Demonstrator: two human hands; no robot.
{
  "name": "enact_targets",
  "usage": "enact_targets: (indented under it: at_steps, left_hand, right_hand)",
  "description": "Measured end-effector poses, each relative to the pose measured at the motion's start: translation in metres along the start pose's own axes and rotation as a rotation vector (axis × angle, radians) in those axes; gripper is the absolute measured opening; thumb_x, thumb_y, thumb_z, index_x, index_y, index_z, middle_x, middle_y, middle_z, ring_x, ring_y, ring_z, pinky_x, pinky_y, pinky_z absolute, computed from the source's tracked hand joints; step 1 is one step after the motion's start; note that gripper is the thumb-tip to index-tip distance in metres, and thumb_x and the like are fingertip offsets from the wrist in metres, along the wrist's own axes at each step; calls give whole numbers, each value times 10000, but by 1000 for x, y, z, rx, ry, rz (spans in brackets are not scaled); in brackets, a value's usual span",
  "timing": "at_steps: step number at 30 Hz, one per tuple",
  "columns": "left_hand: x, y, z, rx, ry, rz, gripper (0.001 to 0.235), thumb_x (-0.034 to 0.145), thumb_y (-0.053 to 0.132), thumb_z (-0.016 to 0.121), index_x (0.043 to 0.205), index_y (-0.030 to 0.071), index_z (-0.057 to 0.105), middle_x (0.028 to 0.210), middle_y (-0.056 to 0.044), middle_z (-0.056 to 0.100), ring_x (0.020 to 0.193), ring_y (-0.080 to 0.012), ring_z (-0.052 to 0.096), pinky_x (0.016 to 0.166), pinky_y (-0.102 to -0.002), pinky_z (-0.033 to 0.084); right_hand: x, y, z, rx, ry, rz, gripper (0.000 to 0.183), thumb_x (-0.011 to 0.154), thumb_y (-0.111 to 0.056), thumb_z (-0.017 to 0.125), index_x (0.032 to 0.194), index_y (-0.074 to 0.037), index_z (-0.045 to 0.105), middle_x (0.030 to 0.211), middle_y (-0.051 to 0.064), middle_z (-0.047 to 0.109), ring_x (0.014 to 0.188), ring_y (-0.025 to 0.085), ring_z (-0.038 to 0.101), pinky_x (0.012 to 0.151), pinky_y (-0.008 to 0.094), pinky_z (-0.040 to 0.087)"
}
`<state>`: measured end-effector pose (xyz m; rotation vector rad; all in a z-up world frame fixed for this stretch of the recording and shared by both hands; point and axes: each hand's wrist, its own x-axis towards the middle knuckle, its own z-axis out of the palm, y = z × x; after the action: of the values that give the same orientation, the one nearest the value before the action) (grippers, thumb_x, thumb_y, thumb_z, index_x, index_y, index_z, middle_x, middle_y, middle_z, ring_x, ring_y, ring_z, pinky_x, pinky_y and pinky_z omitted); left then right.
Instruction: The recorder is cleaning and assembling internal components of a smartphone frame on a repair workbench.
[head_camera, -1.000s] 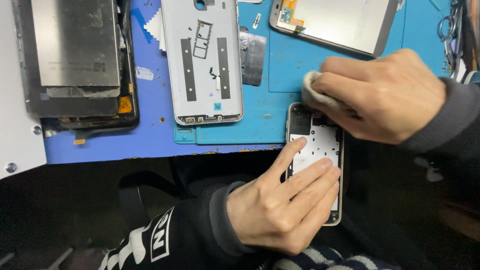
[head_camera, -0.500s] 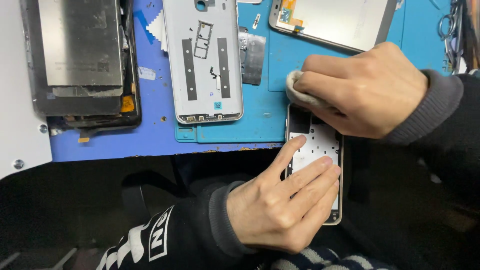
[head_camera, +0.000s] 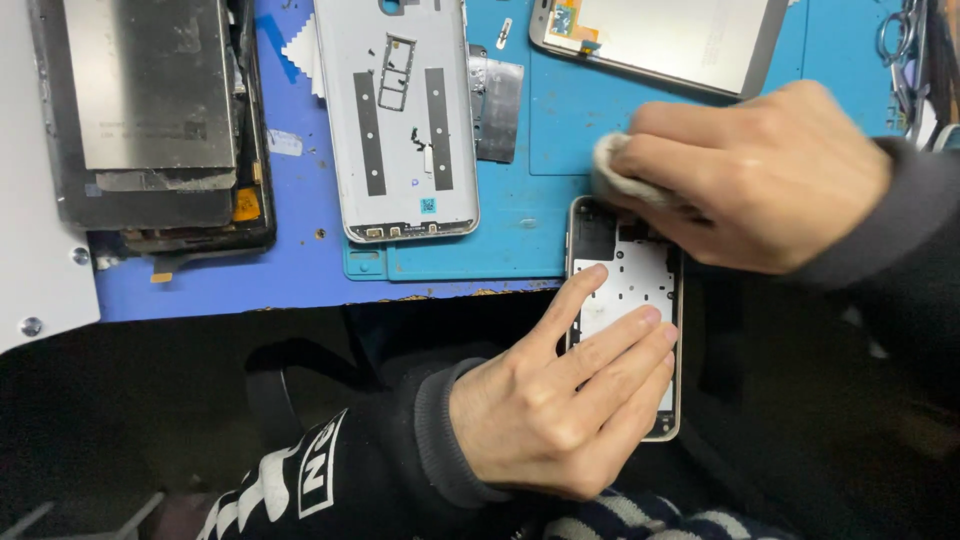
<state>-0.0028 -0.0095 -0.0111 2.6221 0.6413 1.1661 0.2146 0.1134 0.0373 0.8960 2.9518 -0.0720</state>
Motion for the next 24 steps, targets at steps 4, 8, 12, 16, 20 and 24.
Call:
enact_targets:
  at_steps: [4, 8, 12, 16, 20, 24]
  left_hand:
    - [-3, 0, 5, -51, -24, -4, 285, 973, 90, 651, 1170, -101, 729, 1251, -262, 691, 1283, -351, 651, 1128, -672, 503]
    - [-4, -4, 4, -77, -10, -20, 248, 999, 69, 655, 1169, -99, 722, 1256, -255, 694, 1276, -340, 663, 1139, -665, 499]
    - [-1, -6, 2, -95, 17, -6, 227, 949, 58, 663, 1097, -102, 724, 1176, -244, 701, 1199, -325, 682, 1077, -624, 517]
    - [-7, -3, 6, -61, -6, -11, 249, 995, 71, 658, 1165, -101, 719, 1257, -248, 693, 1271, -332, 668, 1144, -642, 505]
    - [-6, -1, 7, -38, -8, -5, 276, 969, 81, 655, 1161, -105, 721, 1253, -251, 693, 1268, -338, 664, 1144, -638, 509]
    - [-3, -2, 4, -49, 7, -28, 266, 974, 85, 650, 1150, -102, 718, 1251, -252, 691, 1261, -341, 662, 1144, -648, 506]
  right_hand:
    - [-3, -2, -10, 81, 82, -22, 242, 920, -184, 749, 1095, -29, 685, 898, 78, 653, 610, 271, 625, 492, 372, 484]
    - [-76, 34, 13, 530, 231, 283, 174, 932, -91, 701, 1078, -54, 614, 1052, 97, 638, 908, 240, 691, 790, 316, 576]
    - [-68, 19, -7, 522, 229, 192, 192, 870, -7, 667, 1057, -42, 644, 1134, 142, 637, 939, 213, 692, 802, 293, 594]
    - [-67, 19, -9, 36, 135, -203, 280, 719, -27, 766, 996, 4, 745, 1127, 214, 679, 766, 221, 652, 596, 351, 543]
    - [-62, 10, 2, -93, 166, -282, 346, 779, -200, 834, 1018, 45, 783, 1042, 140, 701, 640, 174, 573, 490, 335, 462]
    - [-44, 7, -5, -191, 171, -326, 281, 784, -203, 823, 986, -10, 791, 1039, 107, 715, 636, 174, 585, 471, 320, 454]
